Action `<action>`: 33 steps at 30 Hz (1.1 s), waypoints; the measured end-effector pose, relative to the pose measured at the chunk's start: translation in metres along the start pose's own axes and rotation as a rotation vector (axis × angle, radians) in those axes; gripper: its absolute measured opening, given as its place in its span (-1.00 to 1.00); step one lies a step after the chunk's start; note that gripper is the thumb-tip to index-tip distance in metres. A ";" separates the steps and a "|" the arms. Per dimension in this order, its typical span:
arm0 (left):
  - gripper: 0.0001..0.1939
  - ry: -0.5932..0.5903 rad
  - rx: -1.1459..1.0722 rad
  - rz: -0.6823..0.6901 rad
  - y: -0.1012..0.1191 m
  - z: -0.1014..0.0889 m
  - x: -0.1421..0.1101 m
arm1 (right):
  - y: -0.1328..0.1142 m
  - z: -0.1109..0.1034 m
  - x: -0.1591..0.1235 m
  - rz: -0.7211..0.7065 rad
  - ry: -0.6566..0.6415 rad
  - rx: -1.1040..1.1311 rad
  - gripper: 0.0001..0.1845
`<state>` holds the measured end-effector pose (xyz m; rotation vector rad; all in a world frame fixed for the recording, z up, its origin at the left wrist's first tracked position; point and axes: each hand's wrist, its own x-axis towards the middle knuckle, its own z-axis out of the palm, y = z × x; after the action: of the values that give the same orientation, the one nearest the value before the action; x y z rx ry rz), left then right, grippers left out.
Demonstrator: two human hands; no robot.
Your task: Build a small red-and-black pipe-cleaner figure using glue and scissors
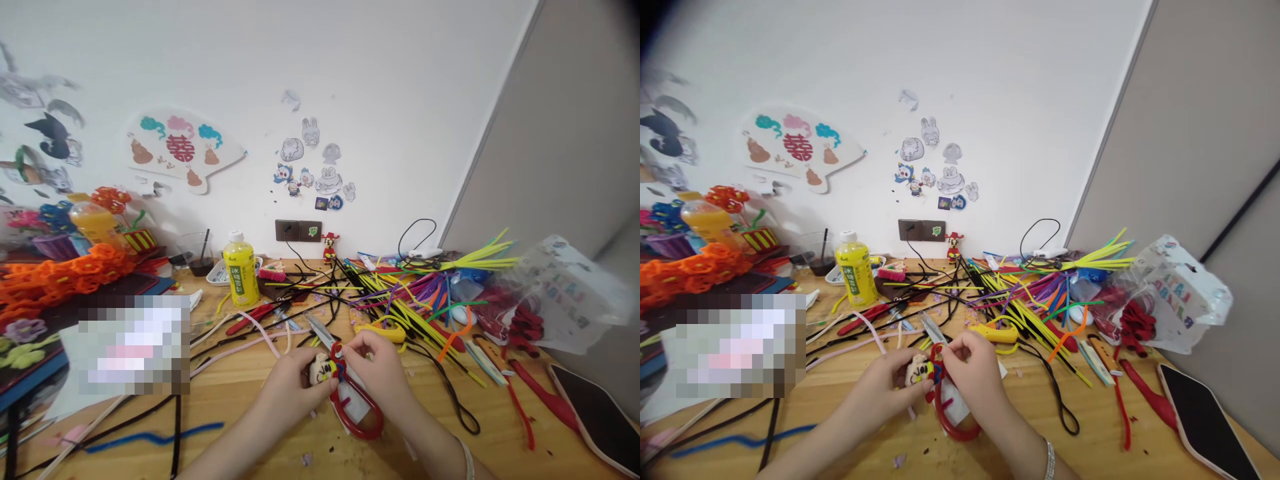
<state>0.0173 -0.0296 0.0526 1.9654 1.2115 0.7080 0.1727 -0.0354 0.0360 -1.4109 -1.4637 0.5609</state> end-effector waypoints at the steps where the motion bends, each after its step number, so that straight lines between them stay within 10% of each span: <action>1: -0.77 0.001 0.012 0.002 0.000 0.000 0.000 | -0.001 0.000 0.000 0.035 -0.006 0.033 -0.86; 17: -0.76 0.021 0.086 0.031 0.004 0.000 -0.001 | 0.001 0.003 -0.003 0.150 -0.061 0.170 -0.86; 33: -0.69 -0.132 -0.552 -0.084 0.001 -0.005 0.001 | 0.000 -0.007 -0.002 -0.255 0.051 0.005 -0.87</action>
<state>0.0144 -0.0280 0.0570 1.4700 0.8927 0.7598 0.1778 -0.0390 0.0385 -1.2019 -1.5705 0.3649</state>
